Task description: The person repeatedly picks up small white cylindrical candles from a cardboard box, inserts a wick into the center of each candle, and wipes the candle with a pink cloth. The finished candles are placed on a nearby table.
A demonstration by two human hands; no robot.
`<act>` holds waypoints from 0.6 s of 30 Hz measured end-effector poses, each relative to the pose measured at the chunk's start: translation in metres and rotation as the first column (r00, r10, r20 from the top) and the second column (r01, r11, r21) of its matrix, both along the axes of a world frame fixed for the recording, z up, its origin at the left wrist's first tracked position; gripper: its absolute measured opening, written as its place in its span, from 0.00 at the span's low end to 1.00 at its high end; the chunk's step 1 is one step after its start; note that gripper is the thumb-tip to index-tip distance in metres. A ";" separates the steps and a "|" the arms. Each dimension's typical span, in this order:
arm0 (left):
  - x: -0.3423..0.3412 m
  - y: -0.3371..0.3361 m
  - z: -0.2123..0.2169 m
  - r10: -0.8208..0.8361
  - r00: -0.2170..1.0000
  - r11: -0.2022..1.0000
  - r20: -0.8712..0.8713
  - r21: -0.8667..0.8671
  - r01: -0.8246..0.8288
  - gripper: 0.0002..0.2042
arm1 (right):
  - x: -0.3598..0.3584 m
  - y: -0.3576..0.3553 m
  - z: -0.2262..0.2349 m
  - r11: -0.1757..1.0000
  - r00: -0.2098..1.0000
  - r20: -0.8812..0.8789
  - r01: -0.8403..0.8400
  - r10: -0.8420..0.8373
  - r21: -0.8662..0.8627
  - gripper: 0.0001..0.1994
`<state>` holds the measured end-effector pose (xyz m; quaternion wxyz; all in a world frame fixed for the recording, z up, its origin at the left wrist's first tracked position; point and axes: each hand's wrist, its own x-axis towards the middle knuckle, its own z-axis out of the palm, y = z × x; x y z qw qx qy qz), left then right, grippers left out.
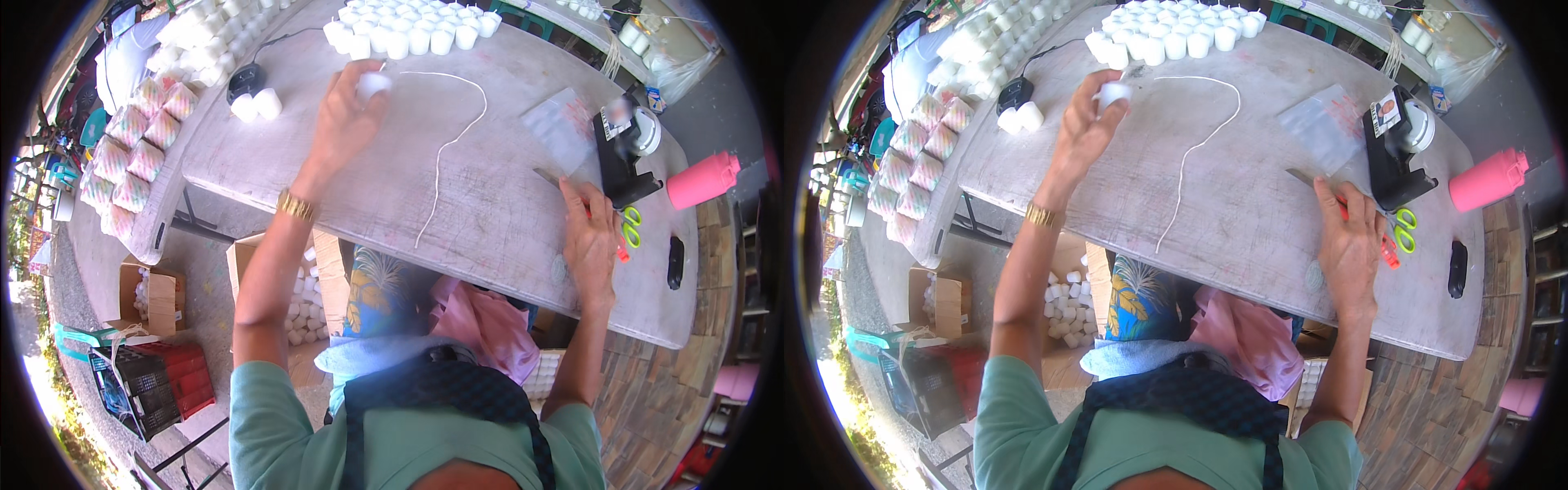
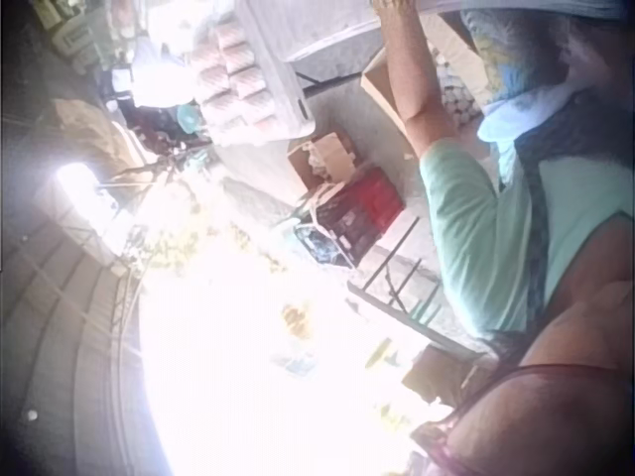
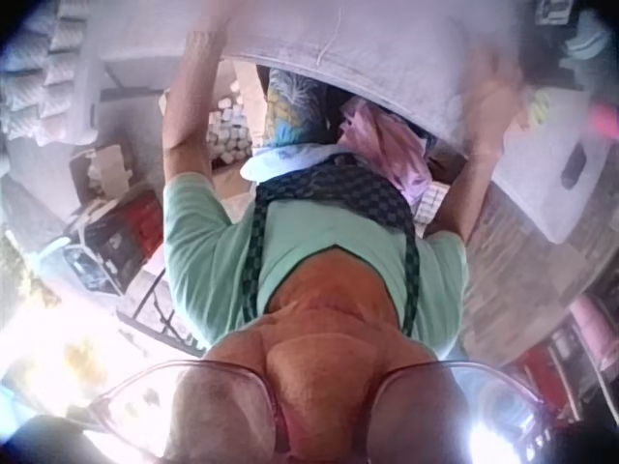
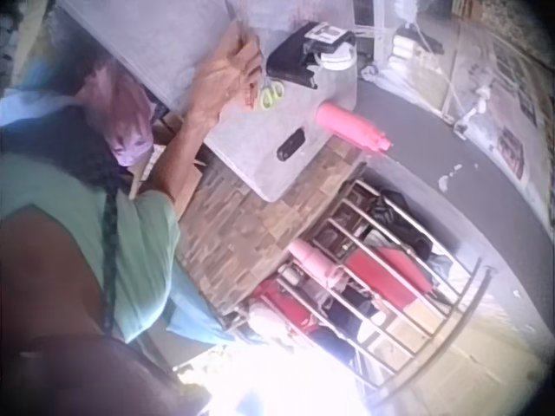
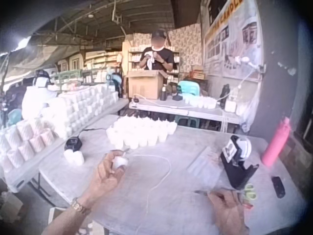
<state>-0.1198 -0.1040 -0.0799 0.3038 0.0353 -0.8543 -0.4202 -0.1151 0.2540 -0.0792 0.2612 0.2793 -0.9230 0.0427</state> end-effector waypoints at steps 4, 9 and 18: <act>-0.081 0.016 0.002 -0.065 0.998 0.929 0.006 -0.366 0.063 0.17 | 0.001 -0.012 -0.010 0.998 0.998 -0.025 -0.055 0.054 -0.032 0.20; -0.150 0.032 -0.013 -0.118 0.978 0.780 -0.174 -0.626 -0.017 0.18 | 0.001 -0.018 -0.015 0.995 0.997 -0.002 -0.081 0.081 -0.059 0.15; -0.141 -0.003 -0.028 0.010 0.925 0.571 -0.381 -0.757 -0.318 0.19 | 0.005 -0.020 -0.012 0.998 0.999 -0.017 -0.039 0.038 -0.042 0.12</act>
